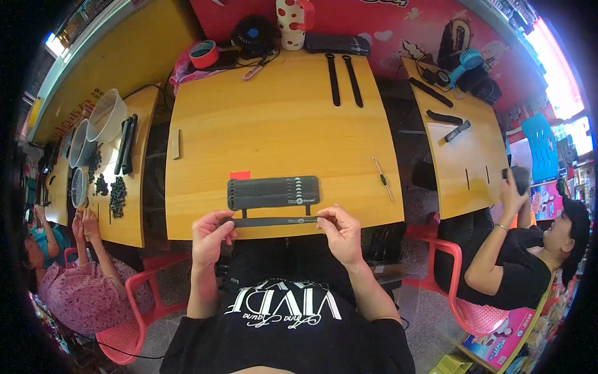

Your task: Assembling plastic buckles and components onto black fabric straps at a workshop bench.

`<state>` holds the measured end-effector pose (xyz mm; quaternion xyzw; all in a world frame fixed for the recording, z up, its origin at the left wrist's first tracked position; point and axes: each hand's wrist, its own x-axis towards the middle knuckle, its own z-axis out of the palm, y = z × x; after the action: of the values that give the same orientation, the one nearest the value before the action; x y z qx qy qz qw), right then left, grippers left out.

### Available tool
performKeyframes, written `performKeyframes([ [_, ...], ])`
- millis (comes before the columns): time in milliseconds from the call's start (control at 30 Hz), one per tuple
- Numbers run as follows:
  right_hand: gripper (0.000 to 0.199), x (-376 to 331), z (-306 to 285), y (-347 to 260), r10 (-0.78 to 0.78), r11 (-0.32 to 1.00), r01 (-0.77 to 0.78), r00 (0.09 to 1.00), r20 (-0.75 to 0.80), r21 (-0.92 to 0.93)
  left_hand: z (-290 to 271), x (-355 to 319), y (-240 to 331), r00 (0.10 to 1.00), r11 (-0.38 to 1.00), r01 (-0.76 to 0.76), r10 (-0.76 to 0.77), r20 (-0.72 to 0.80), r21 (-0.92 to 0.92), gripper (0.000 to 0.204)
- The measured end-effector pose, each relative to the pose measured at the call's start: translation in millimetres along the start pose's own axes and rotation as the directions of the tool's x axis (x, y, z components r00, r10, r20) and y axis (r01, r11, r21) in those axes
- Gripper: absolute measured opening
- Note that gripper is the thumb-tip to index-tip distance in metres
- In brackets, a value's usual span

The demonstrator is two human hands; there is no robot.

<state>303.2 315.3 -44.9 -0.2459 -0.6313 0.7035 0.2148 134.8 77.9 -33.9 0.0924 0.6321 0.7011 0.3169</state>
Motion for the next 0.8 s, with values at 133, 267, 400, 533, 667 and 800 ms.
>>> performKeyframes([
  [133,0.009,10,5,-2,-0.275,0.923,0.266,0.961,0.008,-0.277,0,5,-2,0.999,0.999,-0.002,0.0,-0.049,-0.043,0.02],
  [267,0.009,19,8,1,-0.361,0.845,0.329,0.933,0.004,-0.422,3,10,-6,0.991,0.996,-0.07,0.076,-0.107,0.058,0.021],
  [400,0.01,22,10,8,-0.356,0.844,0.305,0.934,-0.036,-0.44,3,15,-9,0.985,0.993,-0.063,0.077,-0.154,0.097,0.021],
  [533,0.015,23,10,10,-0.27,0.889,0.215,0.959,-0.083,-0.404,3,17,-7,0.984,0.994,-0.044,0.06,-0.165,0.099,0.022],
  [667,0.017,23,11,10,-0.242,0.896,0.186,0.966,-0.093,-0.404,1,20,-7,0.986,0.994,-0.024,0.041,-0.164,0.106,0.022],
  [800,0.017,26,13,11,-0.294,0.875,0.23,0.951,-0.091,-0.426,1,21,-7,0.985,0.996,-0.031,0.045,-0.165,0.086,0.022],
])
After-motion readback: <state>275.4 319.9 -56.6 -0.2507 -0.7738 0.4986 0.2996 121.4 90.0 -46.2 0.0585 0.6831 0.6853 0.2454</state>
